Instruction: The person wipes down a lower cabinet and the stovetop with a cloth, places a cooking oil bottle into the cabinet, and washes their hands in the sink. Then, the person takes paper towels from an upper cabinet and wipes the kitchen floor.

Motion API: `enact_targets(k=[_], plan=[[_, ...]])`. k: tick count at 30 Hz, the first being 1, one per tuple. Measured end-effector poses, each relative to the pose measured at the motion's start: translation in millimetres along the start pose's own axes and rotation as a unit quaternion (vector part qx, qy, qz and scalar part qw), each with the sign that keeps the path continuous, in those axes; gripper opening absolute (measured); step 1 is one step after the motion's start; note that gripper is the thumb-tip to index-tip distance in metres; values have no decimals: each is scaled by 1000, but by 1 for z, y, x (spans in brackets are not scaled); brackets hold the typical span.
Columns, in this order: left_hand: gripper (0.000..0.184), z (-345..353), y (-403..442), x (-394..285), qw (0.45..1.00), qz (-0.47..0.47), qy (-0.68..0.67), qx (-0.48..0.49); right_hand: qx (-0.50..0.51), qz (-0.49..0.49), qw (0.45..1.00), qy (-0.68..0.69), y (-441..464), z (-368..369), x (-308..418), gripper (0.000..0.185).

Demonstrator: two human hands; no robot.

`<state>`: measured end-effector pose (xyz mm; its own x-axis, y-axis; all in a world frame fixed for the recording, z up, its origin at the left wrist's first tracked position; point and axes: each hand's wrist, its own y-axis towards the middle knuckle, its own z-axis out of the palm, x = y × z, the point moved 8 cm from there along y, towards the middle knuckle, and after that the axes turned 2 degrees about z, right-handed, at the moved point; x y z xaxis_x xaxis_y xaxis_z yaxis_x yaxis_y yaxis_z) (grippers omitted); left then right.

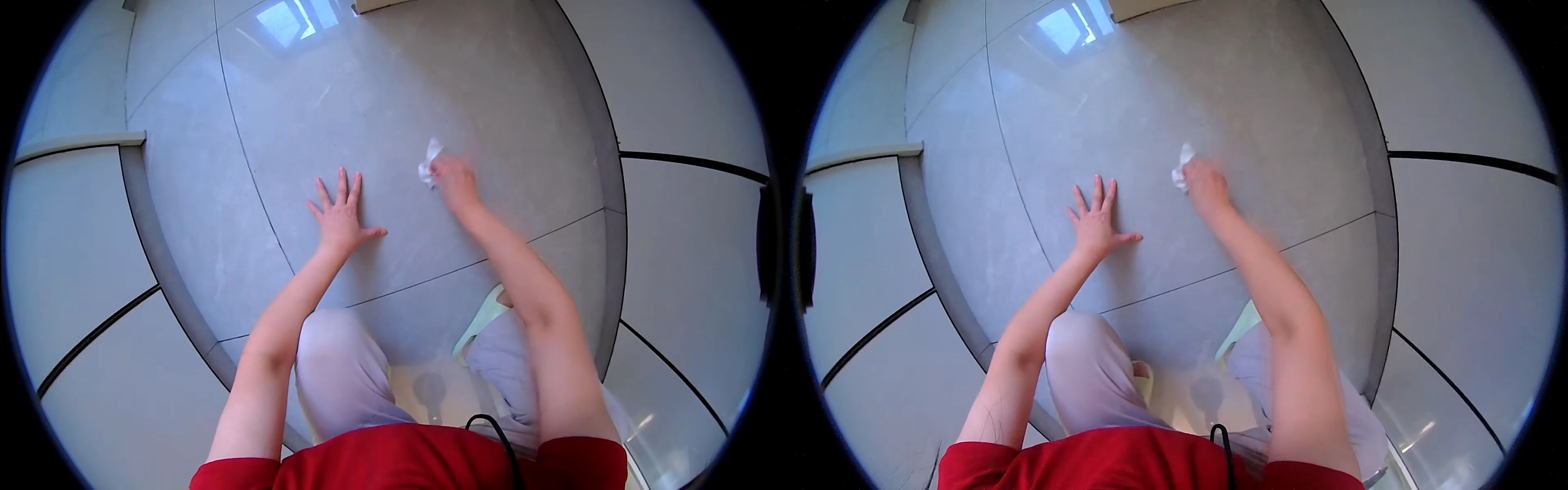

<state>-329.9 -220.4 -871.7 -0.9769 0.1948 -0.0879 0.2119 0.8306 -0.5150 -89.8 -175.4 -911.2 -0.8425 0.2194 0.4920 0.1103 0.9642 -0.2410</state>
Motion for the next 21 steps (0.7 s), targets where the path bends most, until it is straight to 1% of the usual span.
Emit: enact_targets(k=[2, 3, 5, 6, 8, 9, 11, 12, 14, 15, 17, 19, 21], plan=[[122, 1, -4, 1, 1000, 6, -24, -13, 9, -141, 990, -17, -22, -4, 27, 9], [122, 2, -6, 2, 1000, 5, -23, -9, 12, -139, 990, -14, -17, -10, 27, 9], [122, -2, -2, 0, 1000, 13, -7, -15, -93, -84, 990, -58, 10, -38, 14, 10], [122, -3, -3, 2, 1000, 13, -7, -17, -95, -85, 990, -58, 5, -31, 17, 10], [122, 0, -2, 1, 1000, 7, -17, -13, -40, -140, 986, -79, -10, -5, 24, 10], [122, 1, -2, 1, 1000, 7, -20, -12, -38, -139, 986, -81, -14, -5, 21, 10], [123, 2, -3, 2, 999, 7, -27, -15, 2, -128, 992, 13, -21, -8, 22, 10], [123, 4, -5, 2, 1000, 8, -26, -11, 4, -125, 992, 15, -15, -10, 22, 10], [123, 0, -2, 2, 999, 13, -35, -29, -62, 37, 995, 65, 18, -25, -7, 10], [123, 0, -2, 2, 999, 15, -36, -32, -65, 37, 995, 64, 11, -18, -3, 10], [123, 4, 0, 3, 999, 12, -42, -28, -18, -140, 989, -39, -13, 10, 39, 11], [123, 8, -5, 5, 998, 17, -48, -35, -19, -127, 991, -33, -15, 1, 38, 11], [123, 2, 4, -9, 995, 52, -63, -55, -44, -98, 993, -47, -5, -26, 21, 12]])
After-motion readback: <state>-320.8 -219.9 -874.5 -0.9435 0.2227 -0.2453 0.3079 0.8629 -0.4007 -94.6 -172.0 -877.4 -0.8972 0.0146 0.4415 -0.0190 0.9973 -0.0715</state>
